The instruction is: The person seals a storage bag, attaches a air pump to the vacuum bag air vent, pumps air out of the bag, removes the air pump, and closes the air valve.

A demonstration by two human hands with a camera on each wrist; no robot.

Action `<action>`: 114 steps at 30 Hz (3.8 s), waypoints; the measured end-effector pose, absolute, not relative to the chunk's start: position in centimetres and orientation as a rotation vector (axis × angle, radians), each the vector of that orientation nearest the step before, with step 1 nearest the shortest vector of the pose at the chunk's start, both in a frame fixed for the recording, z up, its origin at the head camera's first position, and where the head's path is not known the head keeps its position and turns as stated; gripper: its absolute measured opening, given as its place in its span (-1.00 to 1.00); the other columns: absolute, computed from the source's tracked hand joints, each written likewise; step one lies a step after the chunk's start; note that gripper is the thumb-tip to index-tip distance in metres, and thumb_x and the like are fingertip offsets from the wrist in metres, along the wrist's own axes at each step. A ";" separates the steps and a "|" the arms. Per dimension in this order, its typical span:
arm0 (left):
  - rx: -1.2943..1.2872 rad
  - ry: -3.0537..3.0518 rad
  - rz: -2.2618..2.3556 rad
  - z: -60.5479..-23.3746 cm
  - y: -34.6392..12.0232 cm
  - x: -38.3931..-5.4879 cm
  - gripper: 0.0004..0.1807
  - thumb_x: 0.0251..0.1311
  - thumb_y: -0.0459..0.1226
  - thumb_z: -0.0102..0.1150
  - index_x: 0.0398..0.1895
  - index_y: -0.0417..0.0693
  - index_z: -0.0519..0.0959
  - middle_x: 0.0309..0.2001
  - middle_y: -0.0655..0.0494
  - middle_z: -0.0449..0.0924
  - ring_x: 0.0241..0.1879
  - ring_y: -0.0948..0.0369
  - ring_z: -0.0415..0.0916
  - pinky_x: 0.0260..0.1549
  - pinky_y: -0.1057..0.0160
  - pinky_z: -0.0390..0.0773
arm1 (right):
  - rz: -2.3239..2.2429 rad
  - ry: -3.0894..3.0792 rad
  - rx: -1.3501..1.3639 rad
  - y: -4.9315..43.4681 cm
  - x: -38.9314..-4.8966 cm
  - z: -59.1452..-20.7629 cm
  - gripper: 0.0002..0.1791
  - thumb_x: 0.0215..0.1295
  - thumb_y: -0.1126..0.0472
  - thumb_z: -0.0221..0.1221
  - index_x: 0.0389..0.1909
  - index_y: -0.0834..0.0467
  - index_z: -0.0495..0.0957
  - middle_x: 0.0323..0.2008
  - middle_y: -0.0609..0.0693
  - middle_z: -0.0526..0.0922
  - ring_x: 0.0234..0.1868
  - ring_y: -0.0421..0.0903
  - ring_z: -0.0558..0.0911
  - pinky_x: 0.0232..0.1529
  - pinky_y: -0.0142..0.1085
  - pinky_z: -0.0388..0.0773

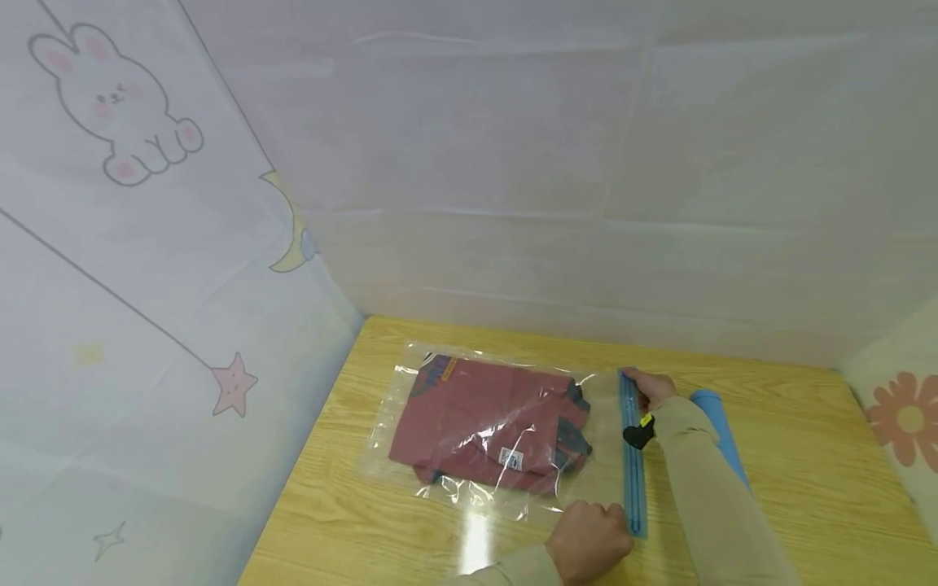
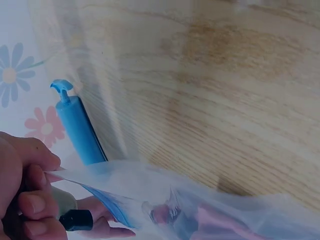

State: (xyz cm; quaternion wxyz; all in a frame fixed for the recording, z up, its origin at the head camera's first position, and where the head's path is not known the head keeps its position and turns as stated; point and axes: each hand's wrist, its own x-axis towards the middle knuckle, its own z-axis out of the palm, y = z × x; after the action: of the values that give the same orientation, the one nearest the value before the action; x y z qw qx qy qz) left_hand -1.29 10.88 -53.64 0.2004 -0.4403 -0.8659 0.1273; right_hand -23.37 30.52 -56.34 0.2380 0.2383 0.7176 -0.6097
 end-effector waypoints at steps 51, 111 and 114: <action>-1.160 -2.545 0.378 -56.4 10.6 -2.9 -0.95 0.13 -0.09 0.18 -0.37 0.27 0.61 -0.49 0.38 0.45 -0.70 0.43 0.37 -0.84 0.41 0.30 | -1.671 1.999 0.559 31.9 -22.7 -56.3 -0.67 0.32 0.17 0.11 -0.67 0.01 0.42 -0.79 -0.17 0.21 -0.71 -0.22 0.28 -0.54 -0.29 0.38; 0.488 -1.966 -2.212 -54.8 -19.1 -16.0 -0.83 0.29 -0.55 -0.02 -0.14 -0.53 0.52 -0.34 0.04 0.58 -0.35 0.29 0.62 -0.11 0.29 0.66 | -2.665 1.628 0.185 28.4 -17.8 -52.9 -0.83 0.39 0.50 -0.11 -0.25 0.28 0.44 -0.32 -0.08 0.54 -0.27 -0.23 0.64 -0.06 -0.43 0.60; 0.430 -1.738 -2.330 -54.4 -19.5 -15.6 -0.84 0.29 -0.54 0.02 -0.17 -0.49 0.56 -0.08 -0.18 0.57 -0.17 0.26 0.62 0.04 0.27 0.60 | -2.865 1.412 -0.168 29.6 -16.8 -52.5 -0.55 0.36 0.58 -0.31 -0.27 0.29 0.59 -0.20 0.04 0.63 -0.12 -0.07 0.65 0.10 -0.29 0.57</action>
State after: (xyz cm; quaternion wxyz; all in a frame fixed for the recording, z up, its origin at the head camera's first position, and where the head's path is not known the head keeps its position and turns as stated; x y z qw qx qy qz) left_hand -15.58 -19.51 -54.36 0.1014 0.1456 -0.5883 -0.7889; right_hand -16.82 29.61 -52.54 -0.0284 -0.0524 0.4414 -0.8953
